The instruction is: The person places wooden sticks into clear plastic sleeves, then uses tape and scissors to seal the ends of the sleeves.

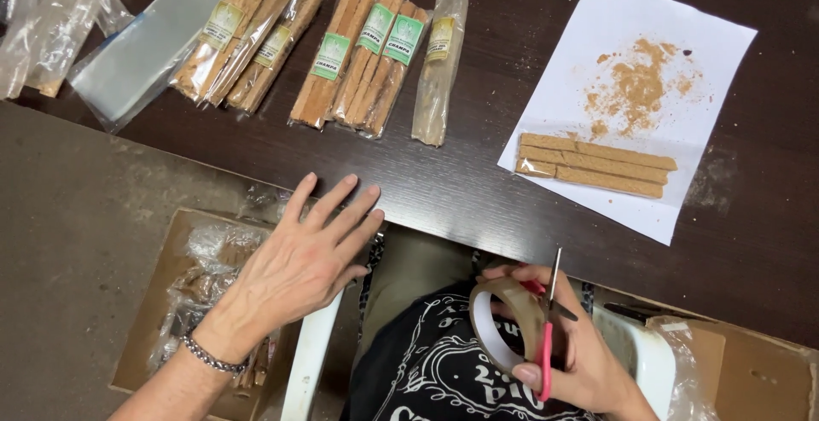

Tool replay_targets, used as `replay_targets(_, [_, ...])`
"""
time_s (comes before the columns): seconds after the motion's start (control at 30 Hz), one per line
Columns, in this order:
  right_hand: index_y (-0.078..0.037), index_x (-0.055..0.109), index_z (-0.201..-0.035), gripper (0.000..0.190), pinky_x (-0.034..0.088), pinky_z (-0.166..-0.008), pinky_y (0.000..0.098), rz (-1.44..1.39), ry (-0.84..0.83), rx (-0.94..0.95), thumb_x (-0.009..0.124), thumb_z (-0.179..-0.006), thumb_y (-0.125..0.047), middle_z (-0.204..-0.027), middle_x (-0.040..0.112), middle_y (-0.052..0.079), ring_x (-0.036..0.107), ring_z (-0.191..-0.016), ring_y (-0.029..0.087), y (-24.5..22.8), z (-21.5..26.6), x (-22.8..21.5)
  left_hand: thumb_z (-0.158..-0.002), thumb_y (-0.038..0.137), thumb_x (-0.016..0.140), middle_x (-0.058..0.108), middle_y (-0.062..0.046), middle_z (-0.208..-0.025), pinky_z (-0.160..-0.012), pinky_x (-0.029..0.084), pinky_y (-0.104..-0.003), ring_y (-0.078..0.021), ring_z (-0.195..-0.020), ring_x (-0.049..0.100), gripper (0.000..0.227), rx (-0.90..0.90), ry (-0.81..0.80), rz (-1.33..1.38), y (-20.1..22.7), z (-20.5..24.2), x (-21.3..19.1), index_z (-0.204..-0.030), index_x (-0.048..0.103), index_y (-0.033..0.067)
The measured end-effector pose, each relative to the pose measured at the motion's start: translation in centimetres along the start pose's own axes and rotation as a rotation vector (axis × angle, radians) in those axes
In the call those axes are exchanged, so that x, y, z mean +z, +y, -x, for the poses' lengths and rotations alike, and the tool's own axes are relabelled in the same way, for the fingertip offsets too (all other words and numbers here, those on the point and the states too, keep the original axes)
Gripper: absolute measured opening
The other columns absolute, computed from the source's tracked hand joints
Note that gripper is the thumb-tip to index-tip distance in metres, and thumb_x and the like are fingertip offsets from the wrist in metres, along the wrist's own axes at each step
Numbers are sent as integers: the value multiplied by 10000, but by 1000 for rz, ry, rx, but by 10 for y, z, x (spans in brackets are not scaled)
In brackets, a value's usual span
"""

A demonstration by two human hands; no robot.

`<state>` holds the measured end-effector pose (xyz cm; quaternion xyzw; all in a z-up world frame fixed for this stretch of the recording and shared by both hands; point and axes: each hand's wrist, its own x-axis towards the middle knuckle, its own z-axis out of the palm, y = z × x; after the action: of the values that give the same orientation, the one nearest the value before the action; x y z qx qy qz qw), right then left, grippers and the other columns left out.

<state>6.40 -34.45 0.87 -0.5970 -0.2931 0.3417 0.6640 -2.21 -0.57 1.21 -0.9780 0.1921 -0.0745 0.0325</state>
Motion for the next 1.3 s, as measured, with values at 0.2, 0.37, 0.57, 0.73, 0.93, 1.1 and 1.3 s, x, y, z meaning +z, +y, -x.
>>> replay_targets(0.2, [0,380,-1382,786,302,-1238,500,280,95,-155,778,-814,-370,-1460,569,221,547,-1396,348,5,3,1,-882,577,676,477,-189,-1553,-1202,241,-669,-413,-1471,376,729,-78,90,176,7,-6,-3,-1364,592,36])
replay_targets(0.37, [-19,381,-1385,812,193,-1288,557,405,187,-229,796,-782,-370,-1452,564,213,549,-1402,350,7,2,4,-850,551,738,444,-214,-1573,-1227,215,-680,-433,-1493,354,815,-119,176,258,24,-18,-11,-1424,510,19])
replay_targets(0.57, [-13,357,-1402,814,365,-1208,461,320,168,-241,795,-822,-378,-1506,506,215,547,-1391,309,10,-1,11,-982,502,544,685,-198,-1228,-1030,485,-547,-354,-1169,642,567,-73,474,731,87,-60,-42,-1189,640,-17])
replay_targets(0.73, [-45,383,-1409,845,521,-939,314,358,187,-55,822,-764,-368,-1161,637,69,646,-1007,136,13,11,5,-938,493,599,605,-121,-1410,-1059,526,-441,-292,-1286,635,616,-156,152,1133,102,-75,-45,-1377,549,63])
replay_targets(0.93, [4,364,-1407,796,471,-1165,412,-200,205,-39,849,-826,-242,-1435,508,232,523,-1408,332,21,23,3,-766,316,742,631,-81,-1414,-1056,485,-407,-255,-1284,638,744,-245,-120,1291,106,-76,-48,-1440,483,137])
replay_targets(1.1, [-11,347,-1419,826,552,-1092,434,-104,155,40,855,-826,-279,-1462,463,182,560,-1370,318,12,27,2,-808,373,722,632,-74,-1364,-1016,524,-388,-239,-1217,676,678,-220,-152,1333,102,-76,-45,-1397,551,84])
replay_targets(1.3, [21,335,-1398,799,462,-1186,517,-18,107,-23,837,-854,-281,-1466,440,213,522,-1407,340,7,26,3,-936,245,677,742,-61,-1180,-945,591,-355,-215,-1095,745,240,-197,37,1356,102,-79,-48,-1098,763,89])
